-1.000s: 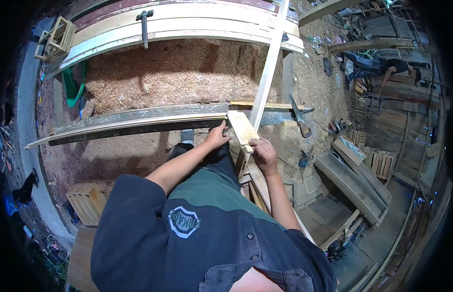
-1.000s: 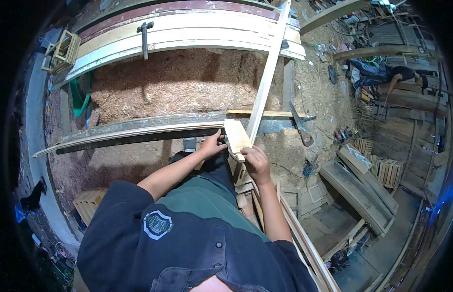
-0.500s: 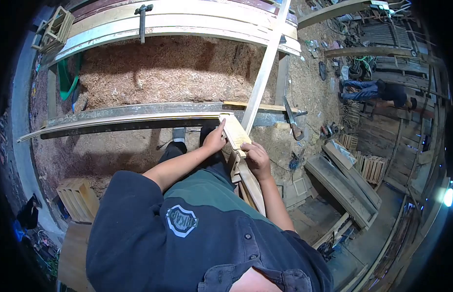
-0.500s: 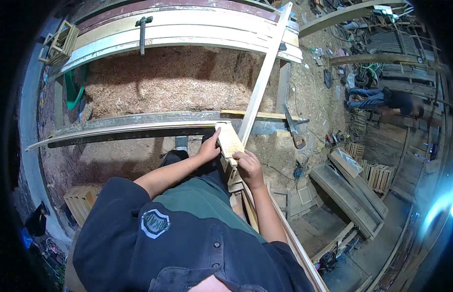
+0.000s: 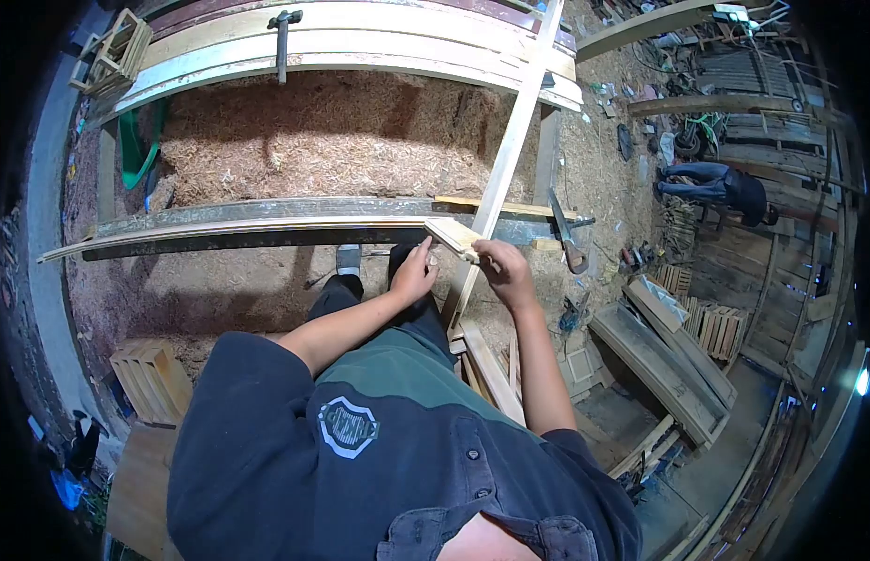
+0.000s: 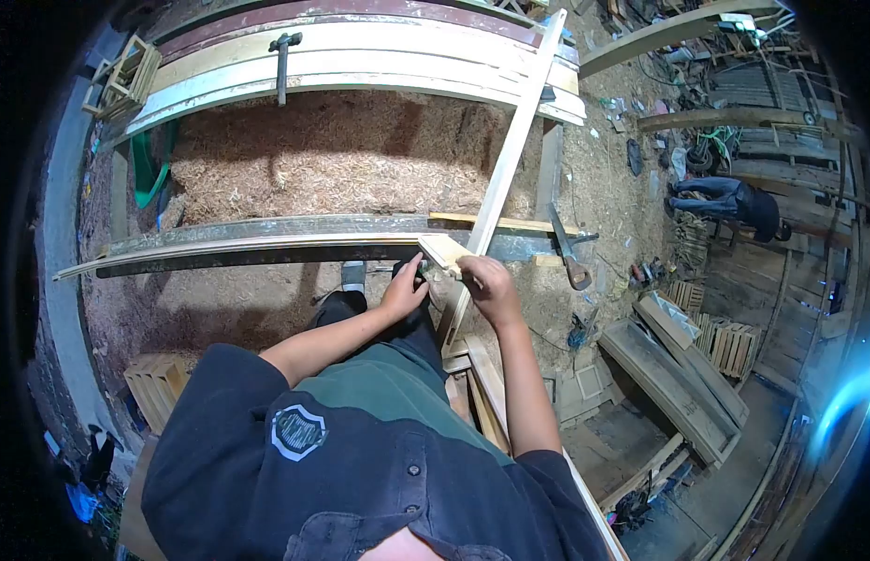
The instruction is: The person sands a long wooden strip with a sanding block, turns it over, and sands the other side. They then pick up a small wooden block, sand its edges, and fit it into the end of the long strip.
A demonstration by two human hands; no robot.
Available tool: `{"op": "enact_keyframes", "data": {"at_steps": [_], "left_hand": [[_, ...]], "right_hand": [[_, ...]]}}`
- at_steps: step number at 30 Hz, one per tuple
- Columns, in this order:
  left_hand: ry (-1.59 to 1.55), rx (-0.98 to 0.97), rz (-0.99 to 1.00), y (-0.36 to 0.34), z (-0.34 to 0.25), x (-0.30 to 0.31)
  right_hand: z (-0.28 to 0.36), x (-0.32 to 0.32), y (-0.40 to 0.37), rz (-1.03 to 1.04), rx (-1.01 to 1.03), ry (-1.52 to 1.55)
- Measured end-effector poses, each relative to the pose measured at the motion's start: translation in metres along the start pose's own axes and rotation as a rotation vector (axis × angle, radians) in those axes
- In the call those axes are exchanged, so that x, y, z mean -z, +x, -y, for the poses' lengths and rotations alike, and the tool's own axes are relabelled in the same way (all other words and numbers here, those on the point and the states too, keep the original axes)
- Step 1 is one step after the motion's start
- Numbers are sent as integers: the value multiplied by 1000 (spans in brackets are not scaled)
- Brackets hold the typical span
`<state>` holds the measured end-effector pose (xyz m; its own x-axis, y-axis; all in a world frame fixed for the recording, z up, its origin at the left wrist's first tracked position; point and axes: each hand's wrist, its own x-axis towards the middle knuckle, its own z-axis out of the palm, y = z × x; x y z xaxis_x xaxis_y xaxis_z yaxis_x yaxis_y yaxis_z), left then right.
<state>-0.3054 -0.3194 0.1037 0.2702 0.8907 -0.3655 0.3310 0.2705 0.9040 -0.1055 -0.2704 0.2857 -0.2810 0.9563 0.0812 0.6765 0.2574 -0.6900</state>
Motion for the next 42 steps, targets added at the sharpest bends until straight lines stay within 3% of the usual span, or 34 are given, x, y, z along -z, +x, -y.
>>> {"op": "enact_keyframes", "data": {"at_steps": [1, 3, 5, 10, 14, 16, 20, 26, 29, 33, 35, 40, 41, 42], "left_hand": [[49, -46, -41, -1, 0, 0], [15, 46, -10, -1, 4, 2], [59, -90, -47, 0, 10, 4], [49, -82, -106, 1, 19, 6], [58, -93, -145, -1, 19, 11], [35, -124, -182, 2, 20, 12], [40, -195, -272, 9, 6, 21], [59, -203, -236, 16, 16, 14], [-54, -167, -200, 17, 7, 14], [102, -318, -280, 24, -26, 17], [100, -357, -260, 32, -43, 18], [251, -527, -132, 60, -59, 20], [251, -527, -129, 68, -52, 20], [196, -368, 34, 71, -61, 29]], "right_hand": [[-3, 2, 6, 1, 4, -12], [-10, 4, 14, 1, 11, -42], [-9, 9, 23, 37, -1, -78], [-13, 7, 35, 33, 24, -108], [-12, 8, 36, 47, -29, -119], [-14, 9, 32, 75, -178, -72], [-21, 14, 21, 61, -223, 3], [-27, 10, 13, 61, -234, 4], [-27, 10, 12, 39, -236, 6], [-29, 14, 11, 88, -239, 42], [-28, 16, 10, 129, -275, 62], [-41, 4, 4, 87, -28, 35], [-43, 4, 3, 85, -31, 36], [-43, 6, 4, 115, -89, 88]]}}
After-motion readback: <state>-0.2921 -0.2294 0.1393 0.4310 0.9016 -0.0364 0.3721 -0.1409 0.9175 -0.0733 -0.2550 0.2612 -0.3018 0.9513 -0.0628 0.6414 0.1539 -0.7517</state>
